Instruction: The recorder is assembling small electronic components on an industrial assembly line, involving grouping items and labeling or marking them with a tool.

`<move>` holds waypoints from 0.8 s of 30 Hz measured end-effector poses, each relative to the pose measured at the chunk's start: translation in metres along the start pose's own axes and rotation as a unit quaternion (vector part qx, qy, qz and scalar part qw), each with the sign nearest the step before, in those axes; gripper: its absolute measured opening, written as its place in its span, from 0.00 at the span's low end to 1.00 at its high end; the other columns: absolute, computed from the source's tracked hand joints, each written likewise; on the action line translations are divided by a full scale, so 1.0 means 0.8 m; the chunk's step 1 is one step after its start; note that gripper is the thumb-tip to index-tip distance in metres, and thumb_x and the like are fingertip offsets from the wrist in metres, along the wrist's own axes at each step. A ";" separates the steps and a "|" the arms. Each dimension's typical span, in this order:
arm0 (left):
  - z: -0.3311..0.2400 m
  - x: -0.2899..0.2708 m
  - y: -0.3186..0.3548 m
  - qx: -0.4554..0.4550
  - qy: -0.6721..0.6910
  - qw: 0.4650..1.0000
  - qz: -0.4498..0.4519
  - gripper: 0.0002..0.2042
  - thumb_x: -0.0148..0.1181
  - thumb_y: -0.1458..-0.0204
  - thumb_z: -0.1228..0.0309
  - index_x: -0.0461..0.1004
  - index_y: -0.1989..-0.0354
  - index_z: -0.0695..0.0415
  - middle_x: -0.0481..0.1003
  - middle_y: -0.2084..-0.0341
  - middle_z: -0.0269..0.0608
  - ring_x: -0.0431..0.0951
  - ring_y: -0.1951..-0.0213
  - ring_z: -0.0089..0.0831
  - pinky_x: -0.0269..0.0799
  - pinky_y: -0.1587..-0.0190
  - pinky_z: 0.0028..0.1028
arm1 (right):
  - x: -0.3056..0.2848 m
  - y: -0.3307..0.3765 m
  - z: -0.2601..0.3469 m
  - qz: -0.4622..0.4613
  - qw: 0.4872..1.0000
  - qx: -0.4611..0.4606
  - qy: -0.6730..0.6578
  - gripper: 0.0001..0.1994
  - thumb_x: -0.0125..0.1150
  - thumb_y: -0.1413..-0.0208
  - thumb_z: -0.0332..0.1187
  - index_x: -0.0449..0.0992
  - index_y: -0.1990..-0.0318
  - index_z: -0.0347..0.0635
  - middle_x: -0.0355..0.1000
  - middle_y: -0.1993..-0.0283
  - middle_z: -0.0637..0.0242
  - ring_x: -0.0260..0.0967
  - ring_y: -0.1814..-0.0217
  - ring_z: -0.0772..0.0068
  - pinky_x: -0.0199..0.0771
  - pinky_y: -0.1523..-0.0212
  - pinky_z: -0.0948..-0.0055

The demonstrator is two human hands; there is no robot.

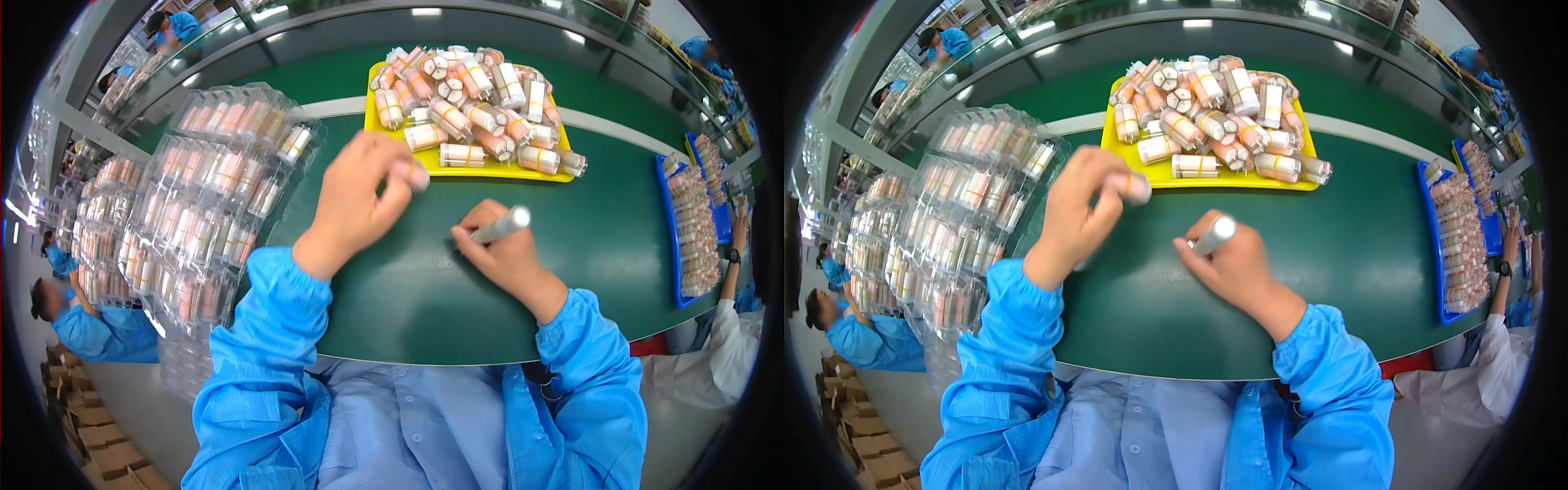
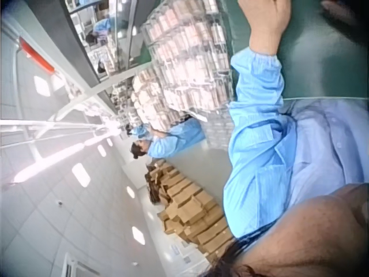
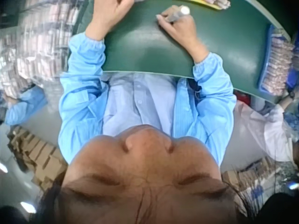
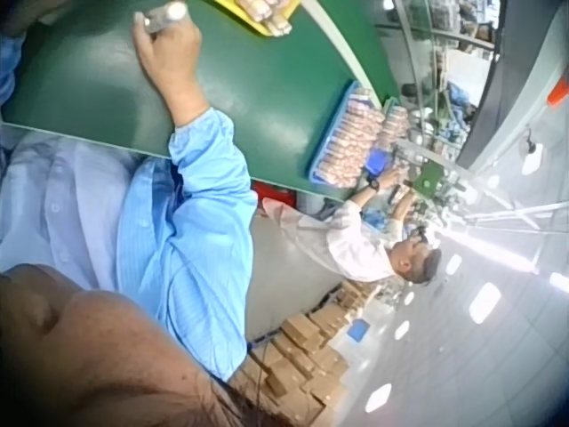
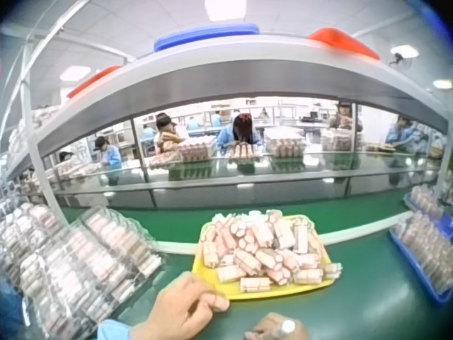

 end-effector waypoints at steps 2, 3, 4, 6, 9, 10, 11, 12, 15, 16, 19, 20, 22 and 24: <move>-0.025 0.007 0.031 0.002 -0.001 0.996 0.091 0.07 0.59 0.48 0.78 0.78 0.61 0.58 0.74 0.63 0.44 0.79 0.61 0.39 0.76 0.59 0.33 | -0.004 0.001 -0.015 -0.021 0.999 0.038 -0.003 0.08 0.73 0.48 0.30 0.77 0.70 0.41 0.74 0.72 0.62 0.74 0.73 0.59 0.73 0.72 0.64; -0.027 0.015 0.045 -0.028 0.020 0.991 0.128 0.06 0.60 0.48 0.78 0.79 0.62 0.57 0.73 0.64 0.45 0.78 0.61 0.39 0.76 0.60 0.33 | -0.005 -0.002 -0.019 -0.030 0.999 0.034 0.006 0.09 0.73 0.47 0.31 0.77 0.70 0.40 0.74 0.72 0.62 0.74 0.73 0.58 0.72 0.72 0.63; -0.029 0.025 0.059 -0.060 0.043 0.984 0.163 0.05 0.61 0.48 0.77 0.79 0.63 0.57 0.73 0.64 0.45 0.78 0.62 0.39 0.76 0.60 0.34 | -0.004 -0.003 -0.021 -0.033 0.999 0.033 0.014 0.09 0.73 0.47 0.31 0.77 0.70 0.40 0.74 0.72 0.62 0.74 0.73 0.58 0.73 0.72 0.63; -0.034 0.036 0.072 -0.030 0.035 0.987 0.155 0.11 0.69 0.51 0.74 0.78 0.58 0.58 0.75 0.63 0.45 0.78 0.62 0.38 0.76 0.60 0.33 | 0.001 -0.001 -0.022 -0.011 0.998 0.055 0.031 0.09 0.73 0.47 0.33 0.77 0.69 0.40 0.74 0.72 0.61 0.74 0.72 0.58 0.73 0.71 0.63; -0.037 0.041 0.070 -0.002 0.060 0.992 0.107 0.18 0.75 0.54 0.72 0.77 0.55 0.58 0.77 0.61 0.43 0.78 0.62 0.37 0.76 0.60 0.32 | 0.004 0.001 -0.023 -0.019 0.998 0.039 0.051 0.10 0.73 0.46 0.34 0.78 0.70 0.40 0.74 0.71 0.61 0.74 0.72 0.59 0.73 0.71 0.63; -0.030 0.046 0.075 -0.024 0.082 0.991 0.107 0.20 0.76 0.55 0.73 0.76 0.54 0.58 0.77 0.60 0.42 0.78 0.61 0.37 0.76 0.60 0.32 | 0.005 0.000 -0.024 -0.018 0.998 0.039 0.055 0.09 0.72 0.46 0.33 0.78 0.70 0.40 0.74 0.71 0.61 0.74 0.72 0.60 0.73 0.71 0.64; -0.025 0.050 0.079 -0.047 0.103 0.988 0.107 0.22 0.77 0.56 0.73 0.76 0.53 0.58 0.78 0.59 0.42 0.78 0.61 0.37 0.76 0.59 0.32 | 0.005 -0.001 -0.023 -0.017 0.997 0.039 0.059 0.09 0.72 0.45 0.33 0.78 0.70 0.40 0.74 0.71 0.62 0.74 0.72 0.61 0.72 0.71 0.65; -0.025 0.050 0.081 -0.052 0.119 0.986 0.108 0.22 0.78 0.57 0.73 0.76 0.53 0.58 0.78 0.59 0.42 0.78 0.61 0.37 0.76 0.59 0.32 | 0.004 -0.001 -0.022 -0.015 0.997 0.039 0.063 0.08 0.71 0.45 0.32 0.78 0.70 0.40 0.74 0.71 0.62 0.73 0.73 0.62 0.72 0.71 0.66; -0.027 0.053 0.083 -0.057 0.153 0.979 0.118 0.23 0.78 0.58 0.73 0.76 0.52 0.58 0.78 0.59 0.42 0.78 0.60 0.37 0.76 0.58 0.32 | -0.008 -0.001 -0.022 -0.043 0.994 0.089 -0.052 0.07 0.69 0.44 0.29 0.77 0.70 0.38 0.74 0.71 0.63 0.72 0.72 0.67 0.71 0.71 0.69; -0.030 0.054 0.086 -0.056 0.156 0.978 0.127 0.23 0.78 0.57 0.74 0.76 0.52 0.58 0.79 0.59 0.42 0.78 0.59 0.37 0.76 0.58 0.33 | -0.014 -0.002 -0.015 -0.055 0.991 0.091 -0.085 0.06 0.68 0.43 0.27 0.77 0.70 0.37 0.74 0.71 0.63 0.72 0.72 0.68 0.71 0.71 0.69; -0.034 0.058 0.087 -0.029 0.154 0.979 0.130 0.22 0.76 0.58 0.76 0.77 0.52 0.59 0.79 0.59 0.42 0.78 0.59 0.39 0.76 0.56 0.34 | -0.032 -0.007 0.012 -0.079 0.984 0.074 -0.144 0.05 0.65 0.44 0.23 0.76 0.70 0.35 0.73 0.71 0.62 0.71 0.70 0.70 0.71 0.69 0.70; -0.037 0.057 0.086 -0.016 0.151 0.980 0.128 0.22 0.76 0.58 0.77 0.77 0.52 0.59 0.79 0.59 0.42 0.78 0.58 0.39 0.76 0.55 0.34 | -0.032 -0.007 0.017 -0.075 0.987 0.046 -0.135 0.04 0.65 0.44 0.22 0.76 0.70 0.36 0.73 0.70 0.63 0.71 0.70 0.70 0.71 0.69 0.70; -0.042 0.060 0.087 -0.014 0.148 0.978 0.146 0.25 0.73 0.58 0.79 0.75 0.48 0.60 0.79 0.58 0.42 0.78 0.57 0.41 0.76 0.53 0.35 | -0.031 -0.006 0.025 -0.070 0.991 -0.008 -0.117 0.04 0.65 0.45 0.22 0.76 0.69 0.36 0.73 0.70 0.63 0.71 0.70 0.70 0.71 0.69 0.70; -0.045 0.062 0.089 -0.021 0.157 0.976 0.150 0.28 0.71 0.58 0.80 0.72 0.45 0.60 0.80 0.58 0.42 0.77 0.56 0.42 0.76 0.53 0.36 | -0.029 -0.006 0.030 -0.055 0.993 -0.018 -0.100 0.05 0.66 0.45 0.22 0.75 0.69 0.37 0.73 0.70 0.63 0.71 0.70 0.69 0.71 0.70 0.70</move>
Point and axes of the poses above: each hand's wrist, its own y-axis away from the middle knuckle, its own x-axis out of the palm, z = x × y, the point moved 6 cm from there along -y, towards the middle knuckle
